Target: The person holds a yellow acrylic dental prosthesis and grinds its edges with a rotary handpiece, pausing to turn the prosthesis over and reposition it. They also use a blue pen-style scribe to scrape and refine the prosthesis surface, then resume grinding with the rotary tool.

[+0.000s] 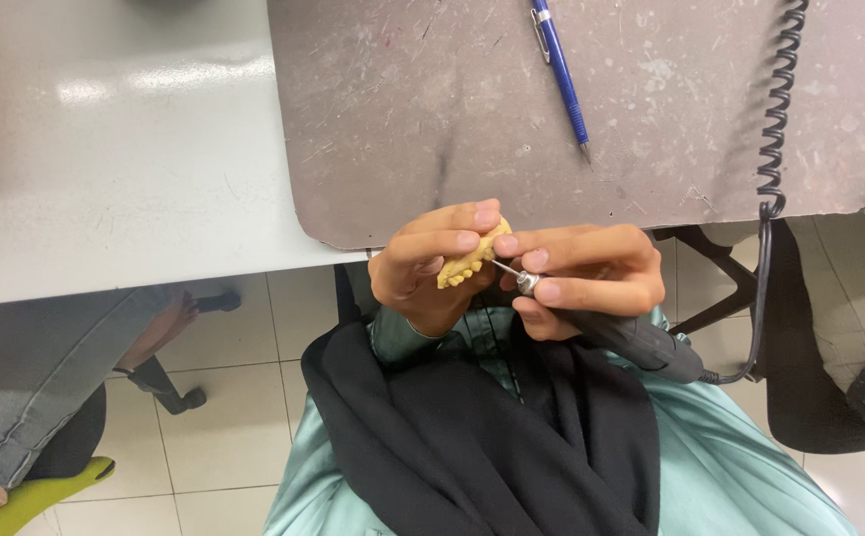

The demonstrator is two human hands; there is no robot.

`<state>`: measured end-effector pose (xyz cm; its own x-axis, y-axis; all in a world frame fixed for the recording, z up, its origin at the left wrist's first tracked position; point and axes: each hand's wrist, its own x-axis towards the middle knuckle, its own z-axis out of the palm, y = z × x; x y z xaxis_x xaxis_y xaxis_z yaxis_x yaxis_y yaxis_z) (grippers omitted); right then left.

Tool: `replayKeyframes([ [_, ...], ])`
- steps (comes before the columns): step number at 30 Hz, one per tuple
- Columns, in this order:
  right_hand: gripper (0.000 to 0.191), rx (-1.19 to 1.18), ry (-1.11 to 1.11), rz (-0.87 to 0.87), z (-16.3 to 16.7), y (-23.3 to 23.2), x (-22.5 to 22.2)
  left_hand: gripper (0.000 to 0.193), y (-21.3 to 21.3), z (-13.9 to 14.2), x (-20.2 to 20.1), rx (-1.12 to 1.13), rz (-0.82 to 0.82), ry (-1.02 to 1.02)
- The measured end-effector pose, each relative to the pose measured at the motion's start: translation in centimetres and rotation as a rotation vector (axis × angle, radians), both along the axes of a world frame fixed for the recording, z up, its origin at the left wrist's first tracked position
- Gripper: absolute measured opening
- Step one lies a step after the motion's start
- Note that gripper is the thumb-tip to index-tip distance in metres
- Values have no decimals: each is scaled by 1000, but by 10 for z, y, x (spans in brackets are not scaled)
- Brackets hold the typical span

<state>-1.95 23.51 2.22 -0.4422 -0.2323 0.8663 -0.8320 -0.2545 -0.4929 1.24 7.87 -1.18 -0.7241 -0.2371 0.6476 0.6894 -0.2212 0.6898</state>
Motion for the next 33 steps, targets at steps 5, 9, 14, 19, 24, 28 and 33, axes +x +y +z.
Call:
replayKeyframes([
  [5, 26, -123, 37, 70, -3, 0, -4, 30, 4, -7, -11, -39, 190, 180],
  [9, 27, -110, 35, -14, -4, 2, -5, 28, 5, -14, -10, -37, 187, 198],
  [14, 25, -106, -13, -31, -3, 0, -1, 30, 3, -17, -10, -101, 247, 287],
  [19, 24, -119, 3, -62, -5, -3, 1, 32, -1, -19, -14, -174, 263, 376],
  [24, 25, -160, 49, -32, -8, -2, 0, 31, 7, -21, -15, 20, 180, 317],
  [28, 26, -147, -56, 34, -8, 3, 5, 31, -3, -18, -6, 188, -138, 153],
  [33, 24, -173, -98, 27, -8, 4, 5, 24, -5, -16, 3, 358, -351, -59],
])
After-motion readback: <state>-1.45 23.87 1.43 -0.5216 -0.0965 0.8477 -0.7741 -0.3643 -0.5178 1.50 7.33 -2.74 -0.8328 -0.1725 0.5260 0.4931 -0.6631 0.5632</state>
